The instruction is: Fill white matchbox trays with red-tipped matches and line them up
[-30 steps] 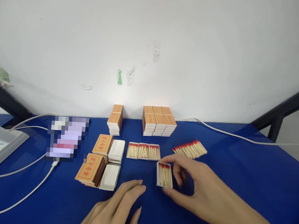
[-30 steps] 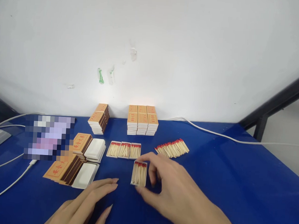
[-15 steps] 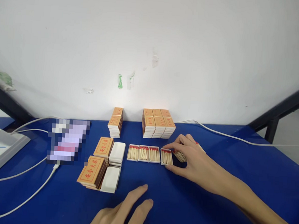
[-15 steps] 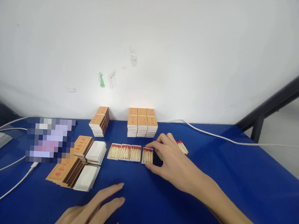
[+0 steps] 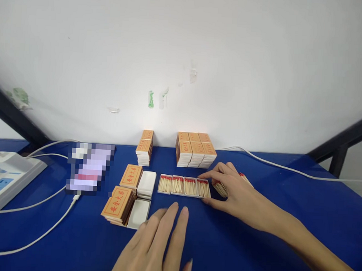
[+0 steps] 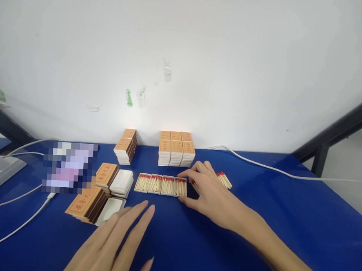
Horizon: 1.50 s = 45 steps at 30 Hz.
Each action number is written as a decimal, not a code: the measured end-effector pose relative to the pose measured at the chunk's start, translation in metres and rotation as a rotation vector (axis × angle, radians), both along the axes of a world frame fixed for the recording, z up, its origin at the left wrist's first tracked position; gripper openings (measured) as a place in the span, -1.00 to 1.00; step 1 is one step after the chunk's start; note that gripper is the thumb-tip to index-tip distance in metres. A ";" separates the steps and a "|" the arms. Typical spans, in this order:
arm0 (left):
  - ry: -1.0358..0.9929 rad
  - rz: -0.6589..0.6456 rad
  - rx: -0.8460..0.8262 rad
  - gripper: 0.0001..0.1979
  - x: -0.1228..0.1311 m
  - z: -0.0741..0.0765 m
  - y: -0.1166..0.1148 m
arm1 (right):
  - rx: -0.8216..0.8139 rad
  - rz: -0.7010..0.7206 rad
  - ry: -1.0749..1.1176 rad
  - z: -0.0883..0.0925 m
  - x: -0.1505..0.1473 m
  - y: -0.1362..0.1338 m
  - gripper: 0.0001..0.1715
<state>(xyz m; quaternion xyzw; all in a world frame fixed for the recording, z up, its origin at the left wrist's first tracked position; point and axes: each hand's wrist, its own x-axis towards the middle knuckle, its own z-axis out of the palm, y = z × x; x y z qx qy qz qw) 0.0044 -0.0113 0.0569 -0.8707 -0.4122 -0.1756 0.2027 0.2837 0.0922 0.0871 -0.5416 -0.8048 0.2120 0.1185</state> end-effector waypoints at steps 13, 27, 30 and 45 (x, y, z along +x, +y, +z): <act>-0.068 -0.042 0.021 0.03 0.038 -0.017 0.024 | 0.037 0.011 0.039 -0.003 0.002 -0.001 -0.41; -0.021 0.050 0.019 -0.01 0.043 -0.021 0.037 | 0.033 0.041 0.082 -0.003 0.001 -0.002 -0.47; -0.023 0.050 0.013 -0.05 0.042 -0.023 0.036 | 0.029 0.037 0.089 -0.003 0.000 -0.002 -0.48; -0.012 0.053 0.026 0.02 0.046 -0.022 0.034 | 0.003 0.022 0.091 -0.009 0.002 0.002 -0.45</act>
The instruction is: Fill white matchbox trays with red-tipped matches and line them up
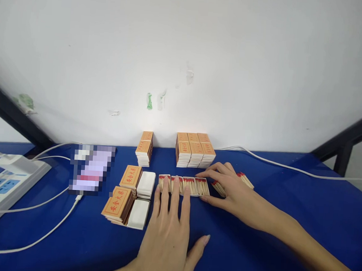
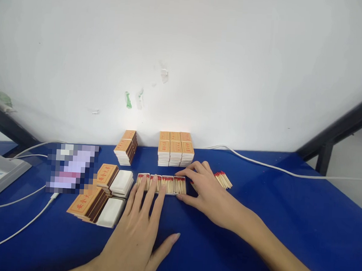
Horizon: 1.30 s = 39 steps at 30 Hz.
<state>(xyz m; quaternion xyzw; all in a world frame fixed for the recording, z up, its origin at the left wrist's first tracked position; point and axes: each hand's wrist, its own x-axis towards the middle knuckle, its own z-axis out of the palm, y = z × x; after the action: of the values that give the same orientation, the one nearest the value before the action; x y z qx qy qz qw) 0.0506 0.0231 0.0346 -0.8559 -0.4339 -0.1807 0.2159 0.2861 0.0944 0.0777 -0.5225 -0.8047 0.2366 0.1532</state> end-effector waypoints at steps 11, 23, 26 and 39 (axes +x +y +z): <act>-0.001 -0.014 0.014 -0.02 0.002 0.004 0.002 | 0.010 0.008 0.017 0.000 0.001 -0.003 -0.46; -0.020 0.005 0.006 -0.03 0.001 0.004 0.002 | 0.012 0.011 0.009 0.000 -0.001 -0.001 -0.47; -0.007 -0.001 0.007 -0.01 0.001 0.004 -0.001 | 0.007 0.010 0.002 0.001 -0.001 -0.003 -0.44; 0.016 -0.158 0.027 0.06 -0.002 0.005 -0.011 | 0.020 0.009 -0.003 0.003 -0.002 -0.001 -0.42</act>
<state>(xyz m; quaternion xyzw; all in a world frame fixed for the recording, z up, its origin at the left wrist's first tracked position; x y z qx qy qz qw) 0.0484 0.0120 0.0398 -0.8858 -0.3607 -0.1964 0.2160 0.2839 0.0931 0.0811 -0.5176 -0.8096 0.2283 0.1563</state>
